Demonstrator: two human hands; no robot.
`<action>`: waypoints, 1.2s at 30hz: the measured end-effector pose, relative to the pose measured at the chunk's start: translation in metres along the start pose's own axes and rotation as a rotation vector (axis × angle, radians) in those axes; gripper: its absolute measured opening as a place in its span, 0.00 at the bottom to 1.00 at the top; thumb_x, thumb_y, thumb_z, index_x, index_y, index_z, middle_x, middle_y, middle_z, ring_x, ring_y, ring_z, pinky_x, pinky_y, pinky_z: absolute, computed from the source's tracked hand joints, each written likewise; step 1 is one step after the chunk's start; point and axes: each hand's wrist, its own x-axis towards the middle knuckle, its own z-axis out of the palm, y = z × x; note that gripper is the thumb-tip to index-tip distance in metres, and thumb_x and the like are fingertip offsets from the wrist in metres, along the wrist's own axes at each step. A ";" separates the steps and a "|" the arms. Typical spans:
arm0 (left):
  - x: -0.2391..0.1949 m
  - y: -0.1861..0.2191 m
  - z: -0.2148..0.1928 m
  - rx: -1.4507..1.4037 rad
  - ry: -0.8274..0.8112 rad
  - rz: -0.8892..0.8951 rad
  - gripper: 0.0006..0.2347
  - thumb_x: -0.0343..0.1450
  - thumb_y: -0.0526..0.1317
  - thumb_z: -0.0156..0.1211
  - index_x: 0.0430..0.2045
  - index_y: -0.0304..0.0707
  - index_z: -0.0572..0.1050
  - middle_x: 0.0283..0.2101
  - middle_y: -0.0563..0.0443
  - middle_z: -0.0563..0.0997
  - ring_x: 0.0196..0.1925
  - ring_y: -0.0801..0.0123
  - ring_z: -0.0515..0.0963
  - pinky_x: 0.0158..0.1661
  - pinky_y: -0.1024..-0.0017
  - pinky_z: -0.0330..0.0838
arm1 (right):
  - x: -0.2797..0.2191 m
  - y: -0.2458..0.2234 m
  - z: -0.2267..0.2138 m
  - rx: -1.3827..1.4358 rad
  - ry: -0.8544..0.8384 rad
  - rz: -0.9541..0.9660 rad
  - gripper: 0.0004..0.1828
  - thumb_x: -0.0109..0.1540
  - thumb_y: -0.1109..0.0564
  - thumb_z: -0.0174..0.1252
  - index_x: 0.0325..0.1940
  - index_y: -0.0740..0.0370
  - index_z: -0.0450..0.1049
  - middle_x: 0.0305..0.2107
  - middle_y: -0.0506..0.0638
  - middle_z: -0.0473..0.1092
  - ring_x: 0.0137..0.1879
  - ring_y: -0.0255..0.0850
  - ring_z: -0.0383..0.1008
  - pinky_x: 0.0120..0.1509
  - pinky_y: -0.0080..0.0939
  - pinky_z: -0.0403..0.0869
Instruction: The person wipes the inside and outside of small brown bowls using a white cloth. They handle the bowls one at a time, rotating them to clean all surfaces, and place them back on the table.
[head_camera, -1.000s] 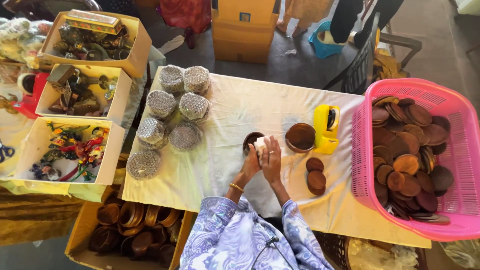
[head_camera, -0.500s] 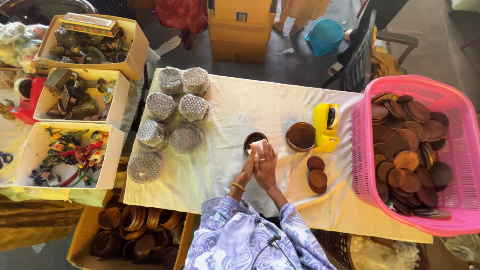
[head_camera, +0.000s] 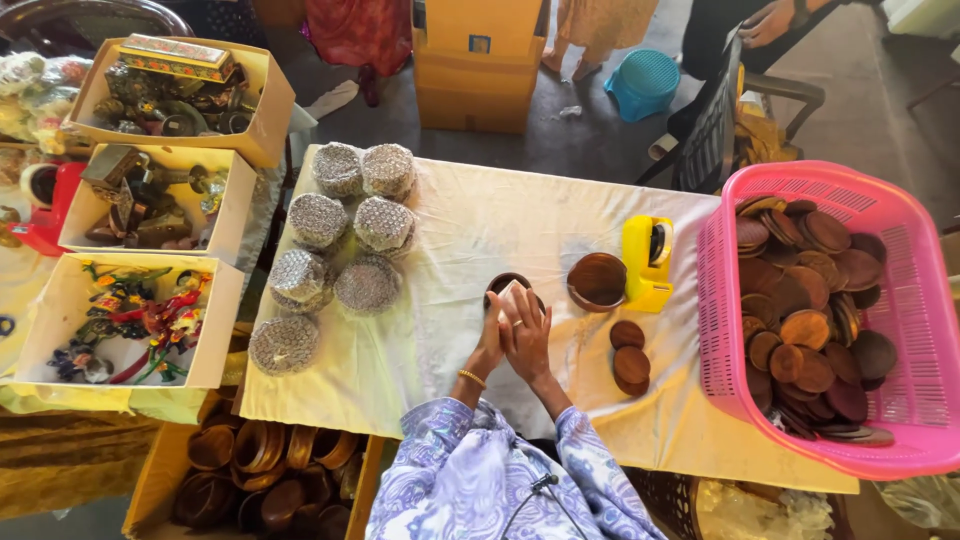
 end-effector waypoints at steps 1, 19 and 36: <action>0.012 -0.020 -0.016 -0.004 -0.002 -0.003 0.30 0.73 0.68 0.31 0.48 0.40 0.66 0.46 0.47 0.75 0.48 0.68 0.75 0.47 0.72 0.69 | 0.004 0.004 -0.003 -0.005 -0.003 0.002 0.25 0.68 0.52 0.49 0.69 0.59 0.70 0.70 0.60 0.59 0.76 0.59 0.54 0.74 0.67 0.44; -0.024 0.061 0.038 0.098 -0.037 -0.153 0.23 0.73 0.58 0.55 0.59 0.48 0.68 0.51 0.57 0.77 0.52 0.75 0.78 0.47 0.67 0.76 | -0.009 0.008 0.015 0.274 0.206 0.157 0.21 0.72 0.56 0.48 0.66 0.69 0.72 0.63 0.65 0.68 0.64 0.58 0.68 0.66 0.53 0.67; -0.017 0.020 0.044 0.305 0.110 0.160 0.16 0.76 0.54 0.53 0.50 0.46 0.74 0.45 0.61 0.81 0.45 0.82 0.79 0.45 0.76 0.74 | -0.017 0.019 0.016 0.377 0.017 0.109 0.21 0.69 0.59 0.50 0.67 0.60 0.72 0.70 0.58 0.62 0.76 0.56 0.59 0.81 0.52 0.56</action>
